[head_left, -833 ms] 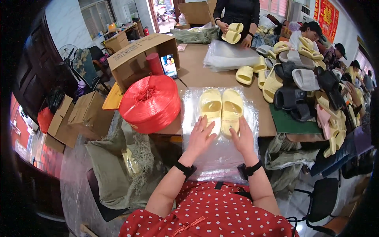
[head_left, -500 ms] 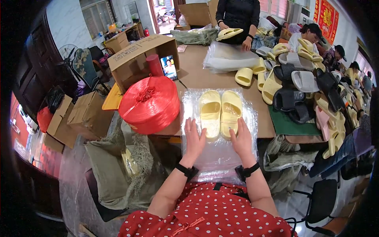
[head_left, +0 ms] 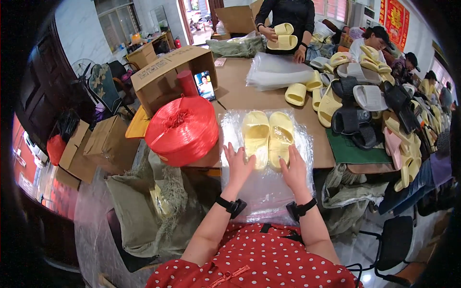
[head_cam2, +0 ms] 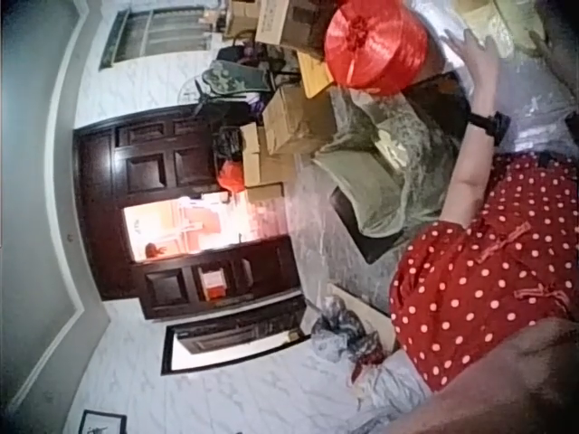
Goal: The recorder is bagging pairs of slippers at a workstation in a manufacturing environment.
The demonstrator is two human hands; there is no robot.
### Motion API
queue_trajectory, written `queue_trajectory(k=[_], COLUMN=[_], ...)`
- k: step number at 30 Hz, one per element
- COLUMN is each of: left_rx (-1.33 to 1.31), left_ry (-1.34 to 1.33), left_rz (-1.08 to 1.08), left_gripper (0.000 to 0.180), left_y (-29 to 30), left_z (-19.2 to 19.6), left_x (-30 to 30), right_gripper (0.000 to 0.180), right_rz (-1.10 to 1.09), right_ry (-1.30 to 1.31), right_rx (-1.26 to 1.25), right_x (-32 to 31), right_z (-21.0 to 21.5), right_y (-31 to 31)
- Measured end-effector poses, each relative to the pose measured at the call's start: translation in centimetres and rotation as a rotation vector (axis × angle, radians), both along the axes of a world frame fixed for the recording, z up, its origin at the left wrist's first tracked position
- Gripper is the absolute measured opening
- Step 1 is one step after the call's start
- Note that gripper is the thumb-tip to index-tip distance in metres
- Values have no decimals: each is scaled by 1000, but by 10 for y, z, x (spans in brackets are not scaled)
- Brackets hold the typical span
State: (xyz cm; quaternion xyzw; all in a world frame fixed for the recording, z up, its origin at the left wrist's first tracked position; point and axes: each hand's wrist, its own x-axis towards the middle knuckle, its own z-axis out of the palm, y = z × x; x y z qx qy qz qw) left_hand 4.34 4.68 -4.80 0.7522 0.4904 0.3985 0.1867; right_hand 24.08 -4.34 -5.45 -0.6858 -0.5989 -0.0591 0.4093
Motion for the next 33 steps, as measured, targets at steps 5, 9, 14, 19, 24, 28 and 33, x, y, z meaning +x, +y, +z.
queue_trajectory(k=[5, 9, 14, 19, 24, 28, 33], left_rx=[-111, -556, -666, -668, -825, -655, -599], left_ry=[-305, -856, -1028, -1158, -1041, -903, -993], left_rz=[-141, -443, -442, -531, -593, -522, -502], left_gripper=[56, 65, 66, 67, 67, 65, 54], left_y=[-20, -28, -51, -60, -76, -102, -109], left_z=[16, 19, 43, 61, 50, 42, 65], left_x=[14, 10, -3, -14, -14, -4, -42], right_gripper=[59, 67, 79, 74, 53, 40, 48], right_rz=[14, 46, -45, 35, 324, 224, 492], right_ry=[12, 99, 102, 517, 1096, 947, 913], right_rx=[3, 23, 143, 152, 38, 281, 18], right_x=[5, 1, -10, -11, -24, -61, -71], right_z=[-7, 3, 45, 52, 62, 57, 63], right_y=[-2, -11, -34, -41, -49, -47, -62])
